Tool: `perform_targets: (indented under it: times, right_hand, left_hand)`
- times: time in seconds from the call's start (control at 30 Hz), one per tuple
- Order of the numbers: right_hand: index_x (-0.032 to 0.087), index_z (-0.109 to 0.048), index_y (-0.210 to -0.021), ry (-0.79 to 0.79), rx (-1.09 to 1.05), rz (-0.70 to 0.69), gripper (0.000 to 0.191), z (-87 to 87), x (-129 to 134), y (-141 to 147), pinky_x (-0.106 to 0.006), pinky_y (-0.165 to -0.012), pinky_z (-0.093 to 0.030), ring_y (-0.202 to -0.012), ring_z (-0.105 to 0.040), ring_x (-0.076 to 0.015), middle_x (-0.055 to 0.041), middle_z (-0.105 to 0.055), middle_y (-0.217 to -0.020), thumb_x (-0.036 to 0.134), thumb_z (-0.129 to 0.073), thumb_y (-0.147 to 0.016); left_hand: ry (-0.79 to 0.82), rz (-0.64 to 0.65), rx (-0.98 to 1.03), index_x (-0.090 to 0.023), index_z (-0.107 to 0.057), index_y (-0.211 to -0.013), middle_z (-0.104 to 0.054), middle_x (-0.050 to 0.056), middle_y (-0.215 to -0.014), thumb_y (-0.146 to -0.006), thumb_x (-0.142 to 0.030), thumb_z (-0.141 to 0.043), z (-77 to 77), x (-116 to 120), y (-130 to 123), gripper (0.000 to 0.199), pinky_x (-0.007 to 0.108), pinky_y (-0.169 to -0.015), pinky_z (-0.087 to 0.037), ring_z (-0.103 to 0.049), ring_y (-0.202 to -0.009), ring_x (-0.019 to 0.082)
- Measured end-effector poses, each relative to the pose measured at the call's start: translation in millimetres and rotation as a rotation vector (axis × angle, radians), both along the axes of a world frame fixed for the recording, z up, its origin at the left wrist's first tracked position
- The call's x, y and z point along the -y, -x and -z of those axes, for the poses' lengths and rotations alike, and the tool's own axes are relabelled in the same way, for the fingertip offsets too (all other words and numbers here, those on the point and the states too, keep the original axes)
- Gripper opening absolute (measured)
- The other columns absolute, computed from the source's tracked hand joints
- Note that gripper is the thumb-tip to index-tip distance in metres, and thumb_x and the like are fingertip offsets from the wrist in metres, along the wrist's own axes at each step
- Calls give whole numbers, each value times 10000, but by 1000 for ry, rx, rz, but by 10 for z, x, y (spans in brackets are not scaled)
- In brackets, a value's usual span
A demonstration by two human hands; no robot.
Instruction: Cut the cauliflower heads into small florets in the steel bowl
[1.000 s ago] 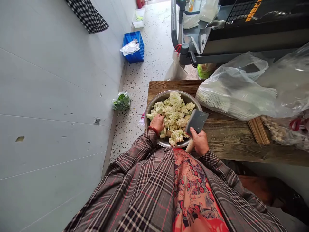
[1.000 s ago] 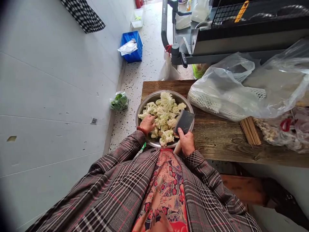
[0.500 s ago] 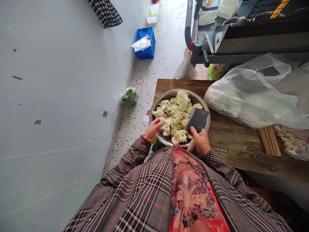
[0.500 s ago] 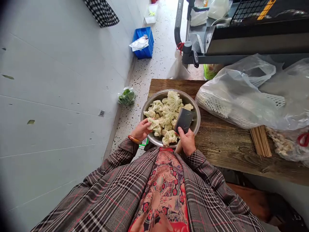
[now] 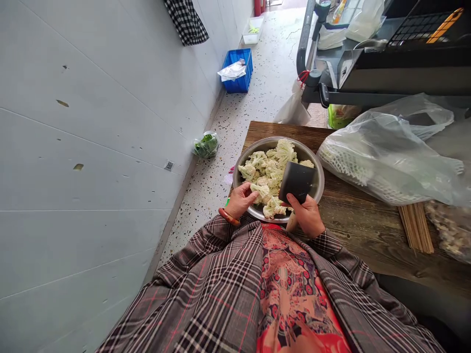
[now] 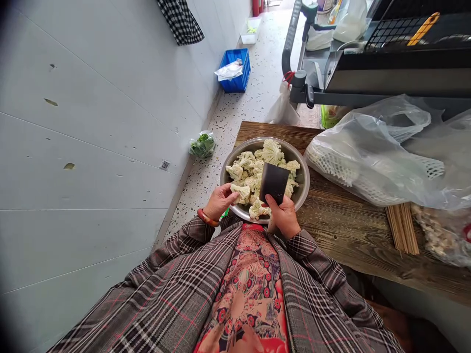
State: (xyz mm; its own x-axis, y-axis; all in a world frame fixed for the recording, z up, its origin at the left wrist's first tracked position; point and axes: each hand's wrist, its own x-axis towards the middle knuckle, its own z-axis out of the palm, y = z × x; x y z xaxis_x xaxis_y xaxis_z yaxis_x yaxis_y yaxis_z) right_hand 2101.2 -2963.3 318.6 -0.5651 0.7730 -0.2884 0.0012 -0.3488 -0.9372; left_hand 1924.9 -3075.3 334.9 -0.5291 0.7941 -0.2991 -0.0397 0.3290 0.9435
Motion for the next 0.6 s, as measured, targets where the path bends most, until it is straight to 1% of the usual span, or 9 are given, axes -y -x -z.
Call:
perform_targets:
  times: [0.1,0.17,0.23,0.3,0.37,0.43,0.5,0.57,0.6]
  right_hand:
    - [168,-687,-895,-76,25,-117,379,-91,14,-25,-346,-635,-584,-691,-690,-206,-70,-722,-855,524,-671,-767]
    - [156,-687,-900,-130,57,-179,391,-138,23,-40,-331,-627,-565,-668,-689,-204,-77,-721,-836,528,-652,-788]
    - [149,-684,-910,-168,76,-219,398,-169,34,-53,-323,-620,-550,-653,-688,-205,-82,-721,-825,529,-637,-801]
    - [147,-679,-916,-188,74,-239,402,-183,47,-63,-321,-611,-540,-644,-687,-208,-83,-720,-824,530,-629,-807]
    - [151,-675,-912,-188,67,-243,398,-181,58,-72,-318,-600,-532,-637,-685,-209,-79,-717,-827,531,-626,-806]
    - [159,-675,-902,-196,70,-228,388,-166,65,-83,-319,-602,-530,-642,-681,-209,-70,-716,-824,531,-625,-805]
    - [168,-685,-906,-237,77,-194,375,-146,67,-93,-331,-668,-539,-717,-682,-218,-65,-723,-860,524,-626,-805]
    - [175,-699,-936,-269,63,-163,371,-133,66,-98,-355,-786,-536,-840,-674,-233,-60,-730,-931,515,-633,-804]
    - [178,-704,-957,-261,46,-162,376,-132,66,-99,-368,-843,-526,-896,-666,-239,-57,-732,-967,514,-639,-800]
  left_hand:
    - [22,21,-117,-151,-581,-692,-469,-43,-579,-744,-322,-665,-52,32,-52,198,190,-502,-339,-404,-540,73]
    - [12,52,-133,-144,-595,-707,-477,-39,-594,-758,-325,-646,-83,49,-88,195,191,-510,-347,-410,-551,74]
    - [-2,88,-95,-132,-639,-816,-534,-21,-651,-772,-328,-627,-103,64,-125,201,197,-527,-384,-452,-573,80]
    - [-10,96,-37,-130,-651,-978,-600,5,-744,-771,-320,-622,-104,77,-161,283,211,-545,-431,-510,-601,93]
    - [-26,51,-14,-137,-633,-1067,-638,28,-837,-752,-294,-636,-86,86,-192,352,228,-569,-470,-557,-634,107]
    - [-52,-15,-30,-144,-626,-1070,-649,37,-874,-728,-254,-653,-62,92,-216,360,238,-609,-489,-583,-670,115]
    - [-80,-67,-33,-149,-614,-1056,-653,32,-866,-703,-217,-672,-48,93,-235,365,245,-661,-496,-599,-709,121]
    - [-106,-103,-12,-154,-589,-1024,-647,18,-845,-684,-205,-693,-50,93,-251,360,251,-701,-496,-607,-737,123]
    - [-119,-113,1,-157,-577,-998,-643,13,-837,-681,-210,-701,-56,94,-258,345,252,-710,-495,-608,-743,123]
